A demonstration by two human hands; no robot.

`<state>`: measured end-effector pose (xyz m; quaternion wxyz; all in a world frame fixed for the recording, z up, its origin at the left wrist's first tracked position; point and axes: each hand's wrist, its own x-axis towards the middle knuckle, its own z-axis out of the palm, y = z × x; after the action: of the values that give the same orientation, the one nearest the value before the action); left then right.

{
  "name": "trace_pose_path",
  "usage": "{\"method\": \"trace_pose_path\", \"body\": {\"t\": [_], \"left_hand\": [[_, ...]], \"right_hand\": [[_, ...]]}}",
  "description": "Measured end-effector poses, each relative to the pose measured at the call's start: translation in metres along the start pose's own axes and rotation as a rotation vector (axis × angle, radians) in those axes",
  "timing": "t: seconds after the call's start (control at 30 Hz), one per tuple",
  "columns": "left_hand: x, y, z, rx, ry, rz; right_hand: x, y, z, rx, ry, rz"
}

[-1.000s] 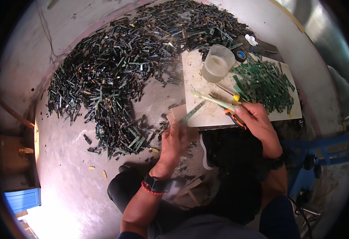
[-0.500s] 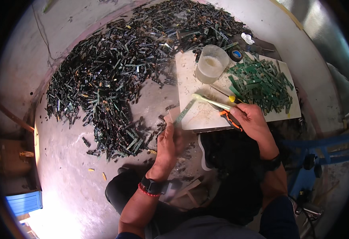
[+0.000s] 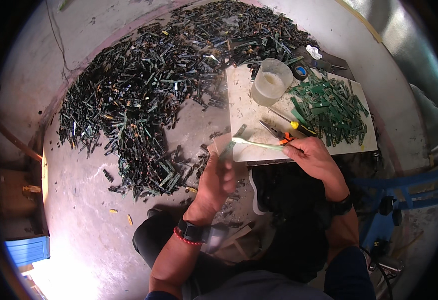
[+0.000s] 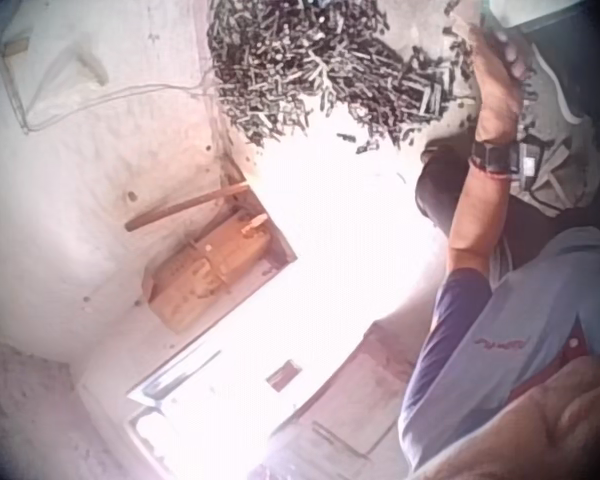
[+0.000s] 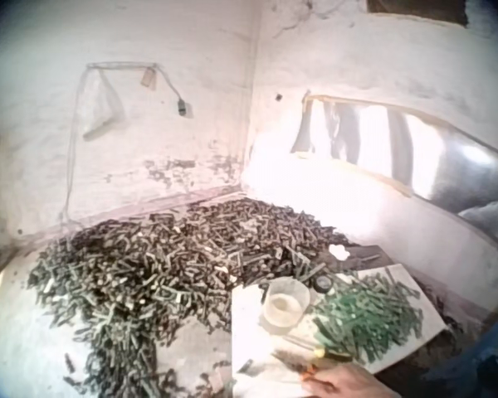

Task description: The person sits on the floor and uses pliers and a screwdriver to remove components from green circuit boards. They place the processed boards on a nearby table and discard the removed parts onto a pile on the floor.

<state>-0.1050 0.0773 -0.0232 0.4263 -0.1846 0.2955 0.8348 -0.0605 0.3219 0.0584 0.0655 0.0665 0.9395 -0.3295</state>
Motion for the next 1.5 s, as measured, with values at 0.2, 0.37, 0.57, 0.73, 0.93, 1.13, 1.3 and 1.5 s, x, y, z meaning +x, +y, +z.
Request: {"method": "trace_pose_path", "body": {"t": [0.2, 0.37, 0.57, 0.73, 0.93, 1.13, 1.3, 1.5], "left_hand": [[0.002, 0.000, -0.007, -0.028, -0.076, -0.022], [0.000, 0.001, -0.002, -0.025, -0.109, -0.018], [0.001, 0.001, -0.003, -0.052, -0.102, -0.018], [0.004, 0.001, -0.004, -0.071, -0.102, -0.028], [0.004, -0.001, -0.002, -0.074, -0.095, -0.030], [0.004, -0.001, 0.000, -0.091, -0.092, -0.025], [0.004, -0.002, -0.005, -0.068, -0.116, 0.002], [-0.001, 0.000, 0.002, -0.022, -0.066, 0.019]], "right_hand": [[0.004, 0.009, -0.002, 0.064, -0.014, -0.003], [0.007, 0.023, -0.009, 0.168, -0.078, 0.026], [0.004, 0.018, -0.008, 0.160, -0.114, -0.022], [0.004, 0.016, -0.012, 0.126, -0.127, -0.017], [0.006, 0.018, -0.013, 0.132, -0.102, -0.013], [0.005, 0.025, -0.017, 0.211, -0.028, 0.055], [0.002, 0.012, -0.020, 0.275, -0.024, 0.005], [0.004, 0.026, -0.018, 0.209, 0.009, -0.037]]}}
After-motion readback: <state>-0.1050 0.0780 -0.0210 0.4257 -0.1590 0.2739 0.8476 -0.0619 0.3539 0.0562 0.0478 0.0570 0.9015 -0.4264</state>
